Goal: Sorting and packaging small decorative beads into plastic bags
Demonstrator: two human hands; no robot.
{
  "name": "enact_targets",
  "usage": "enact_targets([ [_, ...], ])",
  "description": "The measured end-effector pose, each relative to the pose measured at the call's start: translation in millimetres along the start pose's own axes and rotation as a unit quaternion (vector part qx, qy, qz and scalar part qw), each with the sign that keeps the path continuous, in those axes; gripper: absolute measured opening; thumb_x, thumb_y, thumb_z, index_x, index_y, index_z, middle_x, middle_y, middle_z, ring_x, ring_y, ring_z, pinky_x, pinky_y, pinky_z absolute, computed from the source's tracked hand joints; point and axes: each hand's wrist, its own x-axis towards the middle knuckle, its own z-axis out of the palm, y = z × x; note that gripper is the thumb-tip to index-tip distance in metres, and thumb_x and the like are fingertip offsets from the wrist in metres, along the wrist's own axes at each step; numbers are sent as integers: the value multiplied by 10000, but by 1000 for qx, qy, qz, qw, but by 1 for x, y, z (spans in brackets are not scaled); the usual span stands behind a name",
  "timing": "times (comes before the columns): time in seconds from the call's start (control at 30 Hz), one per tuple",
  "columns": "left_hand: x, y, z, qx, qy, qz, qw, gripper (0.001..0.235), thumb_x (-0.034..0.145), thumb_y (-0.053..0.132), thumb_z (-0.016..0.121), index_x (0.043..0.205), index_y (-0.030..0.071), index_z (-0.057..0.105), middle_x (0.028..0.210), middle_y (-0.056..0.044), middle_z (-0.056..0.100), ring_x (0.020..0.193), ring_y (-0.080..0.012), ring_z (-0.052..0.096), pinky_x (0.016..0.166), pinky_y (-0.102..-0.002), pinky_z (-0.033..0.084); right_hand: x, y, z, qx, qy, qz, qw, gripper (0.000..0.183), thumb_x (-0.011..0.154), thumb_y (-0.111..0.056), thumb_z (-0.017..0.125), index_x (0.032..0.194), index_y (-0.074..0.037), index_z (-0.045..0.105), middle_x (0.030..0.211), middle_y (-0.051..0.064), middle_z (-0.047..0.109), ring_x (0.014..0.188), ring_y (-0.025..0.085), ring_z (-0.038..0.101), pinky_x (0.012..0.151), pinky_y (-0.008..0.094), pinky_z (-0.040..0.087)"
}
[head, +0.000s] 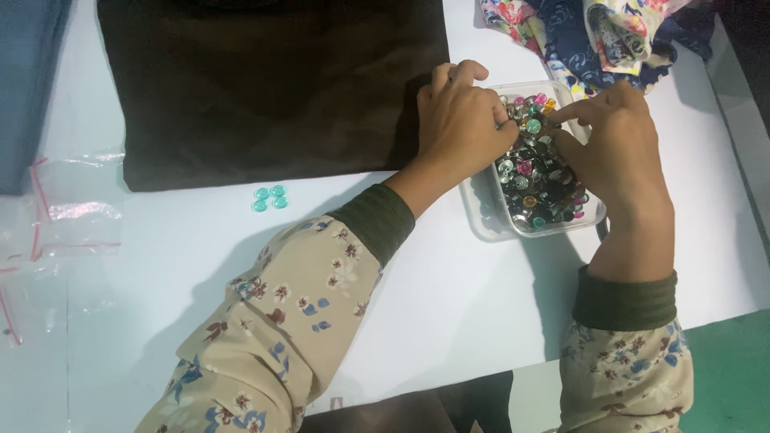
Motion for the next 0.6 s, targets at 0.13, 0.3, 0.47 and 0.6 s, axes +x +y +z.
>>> enact_targets([
  [0.13,2,-2,0,-9,7,8,1000,113,670,383,823,638,275,820,1200,-46,639,1179,-352,503,876,-563,445,3,4,2,0,0,-19,1000,221,941,-55,880,1155,-92,839,911,112,591,938,310,498,709,427,408],
  [0.3,8,-8,0,-68,50,-4,996,134,632,420,843,608,303,781,1065,6,656,1075,-322,582,805,-514,497,7,5,3,34,-18,-20,999,108,1037,-178,859,1137,-150,828,817,87,588,861,252,517,721,415,401],
  [0.47,7,1,-10,-106,65,16,992,128,690,329,790,622,243,725,1054,35,657,1082,-308,579,789,-505,497,10,-27,-22,88,-59,20,994,107,1022,-51,797,1098,-125,810,971,73,689,872,260,543,752,404,440],
  [0.6,4,4,-9,-138,81,49,986,89,701,279,757,649,235,700,1063,50,663,1080,-308,587,774,-506,496,13,-40,-30,103,-80,60,990,188,979,-3,780,1089,-152,812,1012,-2,758,848,210,559,809,367,451],
])
